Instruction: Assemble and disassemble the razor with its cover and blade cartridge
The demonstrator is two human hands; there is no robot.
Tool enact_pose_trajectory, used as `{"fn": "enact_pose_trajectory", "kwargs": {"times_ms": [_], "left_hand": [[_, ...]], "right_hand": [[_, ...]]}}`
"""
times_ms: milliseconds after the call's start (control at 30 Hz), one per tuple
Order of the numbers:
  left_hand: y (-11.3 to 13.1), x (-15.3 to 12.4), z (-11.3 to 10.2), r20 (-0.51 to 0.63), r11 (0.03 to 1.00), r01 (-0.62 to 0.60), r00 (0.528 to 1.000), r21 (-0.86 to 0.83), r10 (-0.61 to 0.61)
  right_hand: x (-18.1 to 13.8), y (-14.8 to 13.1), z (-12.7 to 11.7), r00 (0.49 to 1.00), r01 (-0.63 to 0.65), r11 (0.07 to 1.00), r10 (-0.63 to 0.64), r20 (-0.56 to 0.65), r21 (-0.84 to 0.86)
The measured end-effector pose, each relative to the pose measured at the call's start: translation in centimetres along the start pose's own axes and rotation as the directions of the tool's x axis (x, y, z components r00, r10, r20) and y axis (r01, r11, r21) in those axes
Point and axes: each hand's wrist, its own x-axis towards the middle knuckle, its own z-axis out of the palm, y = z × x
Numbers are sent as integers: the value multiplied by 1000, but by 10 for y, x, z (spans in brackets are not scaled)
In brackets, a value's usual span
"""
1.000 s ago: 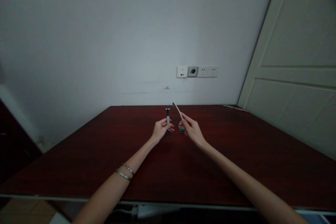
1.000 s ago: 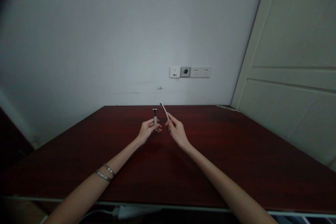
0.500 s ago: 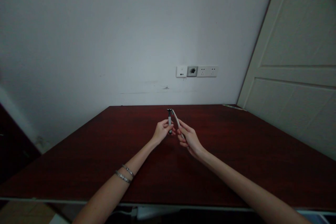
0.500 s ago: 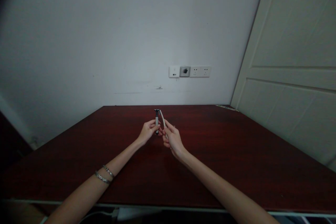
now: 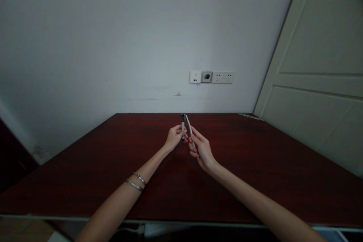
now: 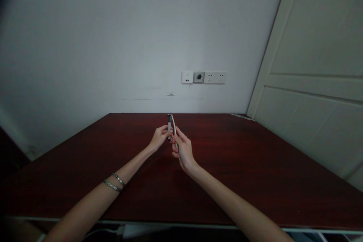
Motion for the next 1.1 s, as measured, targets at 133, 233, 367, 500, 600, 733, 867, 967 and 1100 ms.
{"fn": "enact_pose_trajectory", "kwargs": {"times_ms": [133,233,367,500,600,733,867,967,1100], "left_hand": [[-3,-5,5,16,1000,13,1000,-10,-13],[-1,-7,6,-2,1000,-9,1000,8,9],[0,-7,2,-50,1000,-15,999,10,16],[-5,-8,-1,-34,1000,27,999,9,-27],[-8,-9,-2,-30,999,29,999,18,-29],[-11,-9,-2,-30,999,20,999,36,-19],[-13,-9,-1,-10,1000,15,1000,12,-15],[-12,-10,-1,-19,1000,7,1000,16,-7],[-9,-12,0,-66,1000,-12,998,24,13]], "right_hand": [[10,-7,0,997,70,997,-71,-41,-20],[10,-1,-1,996,55,996,-59,-67,-71],[-2,9,-2,999,11,993,-17,-49,-118],[0,0,-1,994,95,988,-102,-50,-121],[10,-10,-2,997,53,985,-62,-55,-163],[19,-16,-4,999,-18,986,11,-42,-164],[17,-12,-5,999,-29,986,34,25,-167],[6,-3,-4,996,-54,985,65,64,-161],[-7,7,-1,996,-68,990,75,53,-121]]}}
